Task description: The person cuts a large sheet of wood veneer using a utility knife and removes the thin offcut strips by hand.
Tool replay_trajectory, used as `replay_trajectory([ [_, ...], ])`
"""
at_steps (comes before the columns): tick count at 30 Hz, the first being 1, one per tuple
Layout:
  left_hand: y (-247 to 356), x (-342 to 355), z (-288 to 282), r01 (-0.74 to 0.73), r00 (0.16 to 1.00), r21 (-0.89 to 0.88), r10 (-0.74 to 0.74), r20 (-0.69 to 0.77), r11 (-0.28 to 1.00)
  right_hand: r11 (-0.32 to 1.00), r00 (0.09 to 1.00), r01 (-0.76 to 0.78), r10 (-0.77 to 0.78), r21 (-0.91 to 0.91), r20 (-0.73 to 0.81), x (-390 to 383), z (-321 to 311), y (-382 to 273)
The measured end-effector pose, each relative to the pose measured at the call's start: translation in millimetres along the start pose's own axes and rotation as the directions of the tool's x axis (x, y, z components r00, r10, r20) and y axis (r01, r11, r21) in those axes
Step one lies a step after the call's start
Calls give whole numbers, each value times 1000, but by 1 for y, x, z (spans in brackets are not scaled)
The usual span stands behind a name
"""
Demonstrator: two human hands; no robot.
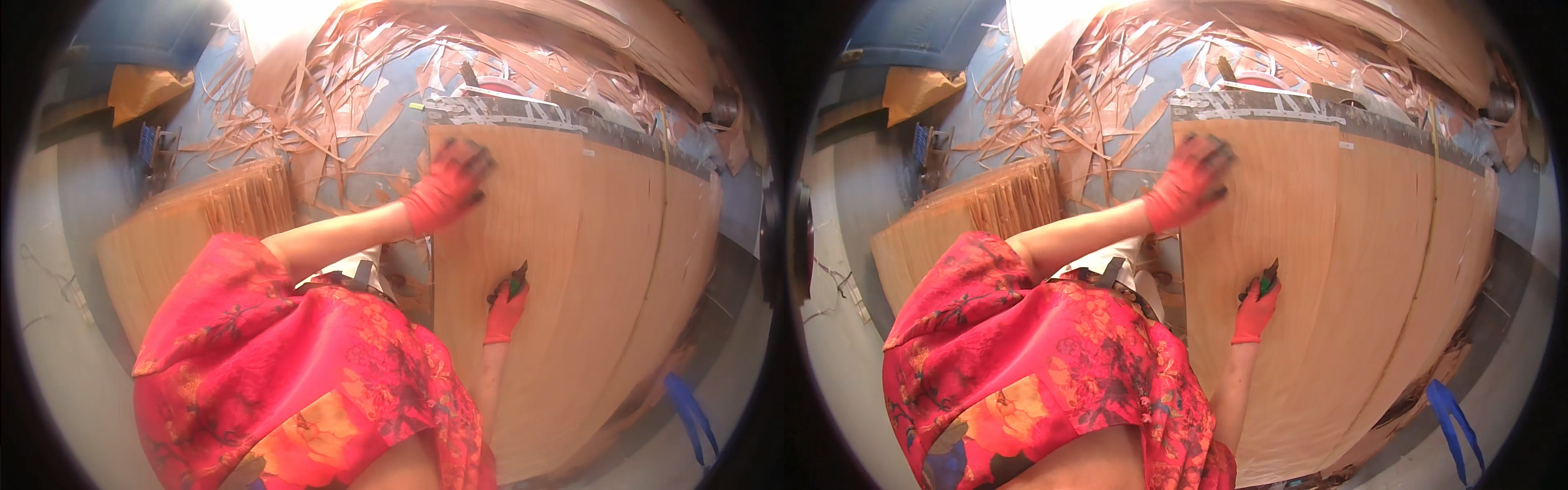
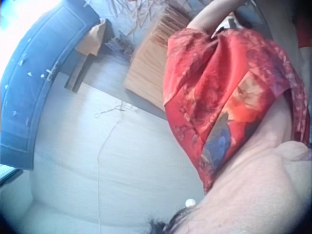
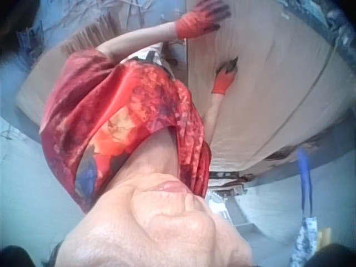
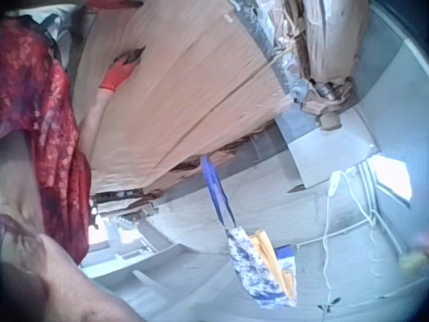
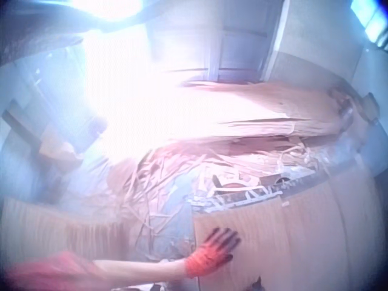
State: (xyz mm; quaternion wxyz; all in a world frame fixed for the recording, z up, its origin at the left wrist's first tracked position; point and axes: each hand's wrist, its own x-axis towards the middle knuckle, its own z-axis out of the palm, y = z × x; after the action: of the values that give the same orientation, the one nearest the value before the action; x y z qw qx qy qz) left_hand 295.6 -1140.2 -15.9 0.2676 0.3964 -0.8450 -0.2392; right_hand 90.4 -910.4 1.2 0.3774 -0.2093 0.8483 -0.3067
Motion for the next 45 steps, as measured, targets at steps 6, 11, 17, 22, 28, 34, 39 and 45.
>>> replay_trajectory([
  [6,-70,-7,-25,312,944,124,-293,-149,942,999,998,35,-37,39,59,5,2,-5],
  [11,-49,6,-30,253,935,-158,-283,-214,955,999,999,21,-22,42,24,-2,-2,4],
  [17,53,-9,-75,-284,956,-172,263,-131,943,998,999,-3,0,59,46,-2,3,-10],
  [22,56,-20,-59,-306,937,-181,261,-233,935,1000,997,-9,11,-25,74,-4,0,-21],
  [28,-52,0,-78,190,864,-177,-250,-437,966,998,995,59,-62,37,76,-18,0,-50],
  [34,-81,12,-62,15,964,-41,-25,-264,999,953,939,303,-304,30,163,-16,23,-109],
  [39,-93,48,-37,-174,983,-107,168,-70,979,928,893,330,-249,-171,374,32,61,-159],
  [45,-116,69,-19,-194,964,-56,201,176,979,638,721,687,-535,-348,440,89,112,-170],
])
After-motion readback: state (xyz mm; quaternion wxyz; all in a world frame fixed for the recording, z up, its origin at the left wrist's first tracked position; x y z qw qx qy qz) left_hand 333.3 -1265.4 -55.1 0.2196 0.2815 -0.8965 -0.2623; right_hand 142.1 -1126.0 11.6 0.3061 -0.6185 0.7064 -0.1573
